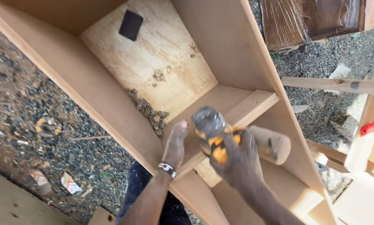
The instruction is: Sanding the surfaces and edges of a wooden cabinet using an orbital sander
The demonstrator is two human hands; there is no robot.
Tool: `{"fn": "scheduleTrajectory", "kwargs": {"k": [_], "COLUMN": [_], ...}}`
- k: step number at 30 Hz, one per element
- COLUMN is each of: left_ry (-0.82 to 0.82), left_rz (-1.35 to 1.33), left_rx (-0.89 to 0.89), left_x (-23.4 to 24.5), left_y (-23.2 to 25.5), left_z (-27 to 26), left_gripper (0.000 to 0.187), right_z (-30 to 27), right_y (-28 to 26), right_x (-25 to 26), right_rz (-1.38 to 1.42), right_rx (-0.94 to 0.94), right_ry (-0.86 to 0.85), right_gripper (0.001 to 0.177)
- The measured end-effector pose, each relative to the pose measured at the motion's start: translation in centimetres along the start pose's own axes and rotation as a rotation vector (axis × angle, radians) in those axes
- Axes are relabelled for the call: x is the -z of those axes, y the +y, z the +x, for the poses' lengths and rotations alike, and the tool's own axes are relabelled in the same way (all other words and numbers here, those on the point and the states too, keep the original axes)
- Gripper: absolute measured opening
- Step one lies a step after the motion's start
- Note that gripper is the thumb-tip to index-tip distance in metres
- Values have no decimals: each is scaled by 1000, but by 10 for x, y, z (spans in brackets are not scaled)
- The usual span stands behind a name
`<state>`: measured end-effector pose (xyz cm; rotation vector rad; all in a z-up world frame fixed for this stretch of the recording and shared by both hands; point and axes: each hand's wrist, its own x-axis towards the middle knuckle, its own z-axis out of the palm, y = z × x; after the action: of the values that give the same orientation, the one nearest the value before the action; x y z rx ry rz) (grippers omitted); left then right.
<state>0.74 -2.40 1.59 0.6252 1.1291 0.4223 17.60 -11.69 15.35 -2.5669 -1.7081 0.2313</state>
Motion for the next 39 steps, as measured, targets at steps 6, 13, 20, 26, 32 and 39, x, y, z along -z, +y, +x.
{"fn": "scheduleTrajectory", "kwargs": {"k": [6, 13, 20, 26, 32, 39], "left_ry": [-23, -249, -332, -464, -205, -213], "left_rz": [199, 461, 769, 557, 766, 1066], "left_rx": [-149, -403, -342, -228, 51, 155], "left_x": [-44, -90, -137, -152, -47, -43], "left_y": [26, 24, 53, 50, -60, -21], "left_z": [-79, -90, -33, 13, 49, 16], "left_gripper": [58, 57, 70, 64, 68, 88], "right_z": [-117, -140, -29, 12, 32, 20], "right_y": [2, 18, 22, 56, 94, 94], "right_x": [-38, -72, -15, 5, 64, 58], "right_rz": [341, 345, 455, 431, 578, 426], "right_rx": [53, -274, -702, -885, -945, -832], "right_ry": [277, 102, -79, -199, 142, -62], "right_gripper": [66, 143, 118, 131, 116, 122]}}
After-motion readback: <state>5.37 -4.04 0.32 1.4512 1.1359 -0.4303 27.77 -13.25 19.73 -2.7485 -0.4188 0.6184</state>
